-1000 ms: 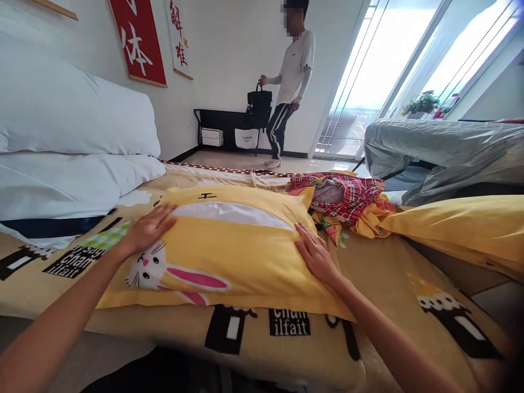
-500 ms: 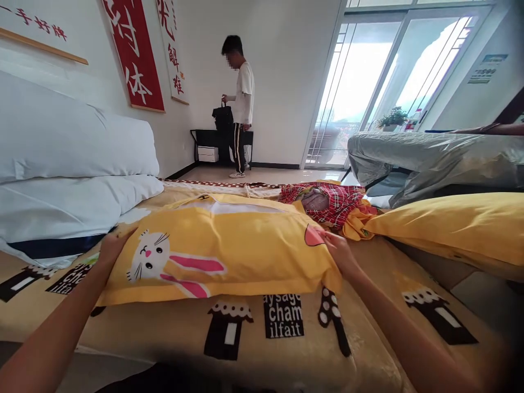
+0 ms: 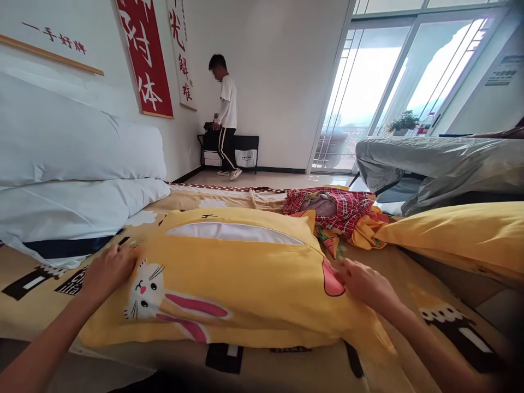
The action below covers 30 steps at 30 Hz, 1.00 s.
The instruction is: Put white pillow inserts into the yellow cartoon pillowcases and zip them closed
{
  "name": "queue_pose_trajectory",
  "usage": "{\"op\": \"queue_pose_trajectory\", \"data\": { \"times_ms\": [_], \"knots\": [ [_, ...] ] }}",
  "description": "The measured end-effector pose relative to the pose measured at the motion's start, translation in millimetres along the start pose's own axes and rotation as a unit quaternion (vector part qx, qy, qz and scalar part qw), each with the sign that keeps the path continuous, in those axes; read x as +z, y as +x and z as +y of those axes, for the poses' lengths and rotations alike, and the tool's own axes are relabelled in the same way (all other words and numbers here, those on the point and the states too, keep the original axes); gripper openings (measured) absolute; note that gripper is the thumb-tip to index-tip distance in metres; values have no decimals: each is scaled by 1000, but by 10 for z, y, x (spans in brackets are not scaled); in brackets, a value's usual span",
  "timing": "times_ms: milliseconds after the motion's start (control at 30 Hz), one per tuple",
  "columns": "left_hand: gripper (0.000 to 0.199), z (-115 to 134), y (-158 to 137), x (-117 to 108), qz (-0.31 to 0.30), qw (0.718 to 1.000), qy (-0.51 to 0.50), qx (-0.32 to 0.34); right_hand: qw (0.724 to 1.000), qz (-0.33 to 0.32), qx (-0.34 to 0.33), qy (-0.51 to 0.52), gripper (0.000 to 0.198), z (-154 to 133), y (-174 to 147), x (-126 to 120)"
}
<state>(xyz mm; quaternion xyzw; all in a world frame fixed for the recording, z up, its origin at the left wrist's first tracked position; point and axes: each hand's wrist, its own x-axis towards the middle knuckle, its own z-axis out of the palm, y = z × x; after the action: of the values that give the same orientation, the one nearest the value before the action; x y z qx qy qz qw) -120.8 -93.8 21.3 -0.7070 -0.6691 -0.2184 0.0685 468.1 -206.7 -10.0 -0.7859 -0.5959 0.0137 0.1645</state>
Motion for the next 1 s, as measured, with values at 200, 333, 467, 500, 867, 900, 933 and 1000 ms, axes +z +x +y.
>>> {"op": "queue_pose_trajectory", "data": {
  "times_ms": [200,333,467,500,867,900,933,1000],
  "knots": [
    [55,1369,3,-344,-102,954,-99,264,941,84,-298,136,41,-1194,14,-263],
    [61,1771,80,-182,-196,924,-100,312,918,8,-370,141,49,-1553,128,3],
    [66,1535,265,18,-230,942,-104,222,963,-34,-238,120,53,-1332,332,113],
    [67,1443,297,51,-232,949,-95,190,969,-45,-217,111,52,-1283,336,107],
    [60,1249,226,-176,-232,963,-15,139,966,-56,-190,-165,45,-1589,-141,-380],
    [59,1250,234,-192,-219,965,1,146,959,-60,-208,-181,43,-1576,-119,-451],
    [58,1248,256,-200,-211,965,17,154,953,-67,-221,-197,39,-1569,-82,-520],
    [56,1238,346,-203,-212,963,44,162,945,-84,-224,-223,28,-1589,28,-646]
  ]
}}
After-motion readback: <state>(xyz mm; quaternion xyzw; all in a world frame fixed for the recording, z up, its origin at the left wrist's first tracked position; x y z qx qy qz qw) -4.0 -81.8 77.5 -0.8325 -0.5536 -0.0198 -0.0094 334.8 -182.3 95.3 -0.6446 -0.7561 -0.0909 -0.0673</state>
